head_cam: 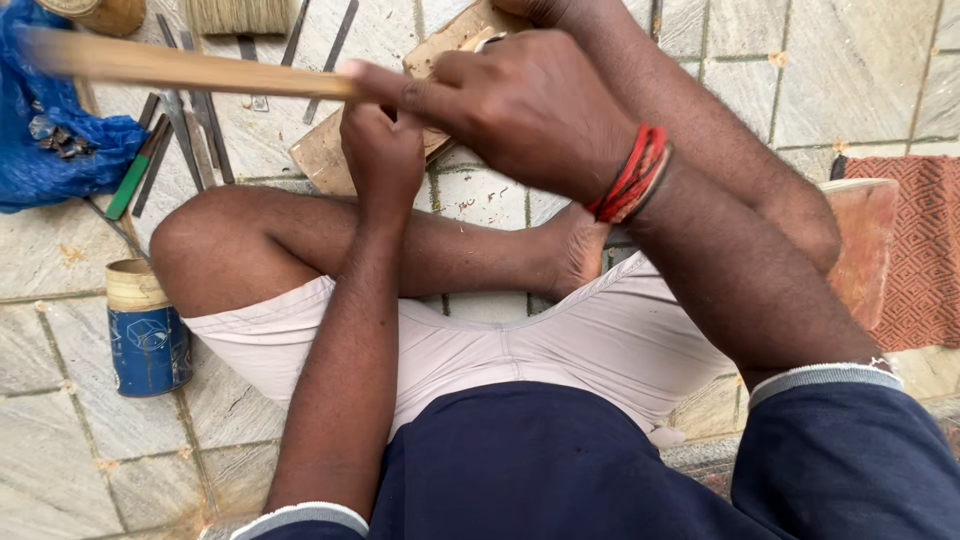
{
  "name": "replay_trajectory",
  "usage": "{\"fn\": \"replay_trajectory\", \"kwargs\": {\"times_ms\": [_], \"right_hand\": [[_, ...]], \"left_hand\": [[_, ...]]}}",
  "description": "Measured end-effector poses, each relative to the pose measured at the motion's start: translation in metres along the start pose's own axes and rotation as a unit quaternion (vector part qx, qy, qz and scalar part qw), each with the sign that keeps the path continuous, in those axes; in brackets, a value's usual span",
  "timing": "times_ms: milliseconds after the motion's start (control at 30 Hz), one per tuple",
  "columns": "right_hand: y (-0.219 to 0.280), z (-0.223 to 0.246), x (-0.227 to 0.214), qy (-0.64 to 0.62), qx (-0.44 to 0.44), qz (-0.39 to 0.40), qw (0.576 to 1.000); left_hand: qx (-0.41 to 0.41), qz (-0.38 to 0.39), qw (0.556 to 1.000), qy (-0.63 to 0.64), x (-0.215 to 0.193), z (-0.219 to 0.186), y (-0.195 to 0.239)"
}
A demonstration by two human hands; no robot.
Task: The person sits cross-legged on a tiled floor and carves a floral design into a small rectangular piece of wood using a chisel and a wooden mallet. They repeatedly strike the chisel to shape the wood and occasionally use a brush to clear away wood shavings.
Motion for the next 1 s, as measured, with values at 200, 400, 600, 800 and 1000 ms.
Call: {"fn": "replay_trajectory", "kwargs": {"times_ms": [200, 400, 600, 800, 1000], "right_hand": [[0.003, -0.002, -0.016, 0.015, 0.005, -0.024, 1.0], [0.015, -0.015, -0.013, -0.071, 0.005, -0.047, 0.996], [0.063, -0.024, 0.005, -0.263, 0.097, -0.186, 0.942], [0.066, -0.021, 0.018, -0.25, 0.11, -0.192, 0.943], [0.059, -0.018, 0.015, -0.222, 0.089, -0.177, 0.955]], "left_hand": [[0.024, -0.023, 0.999, -0.02, 0.001, 0.001, -0.003], [0.222, 0.023, 0.94, -0.257, 0.012, -0.018, 0.01], [-0.011, -0.034, 0.991, 0.133, -0.015, -0.007, -0.005], [-0.08, 0.019, 0.988, 0.129, -0.007, 0.009, -0.016], [-0.049, 0.014, 0.996, 0.073, -0.006, 0.013, -0.015]]}}
Point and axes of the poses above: each hand's wrist, its own y-axis away from the middle knuckle, its own x-axis out of the palm, z = x × y, the point moved 3 cm from there along -y, towards the middle knuckle, and after that the axes turned 14 degrees about -x, right-handed, at the moved point
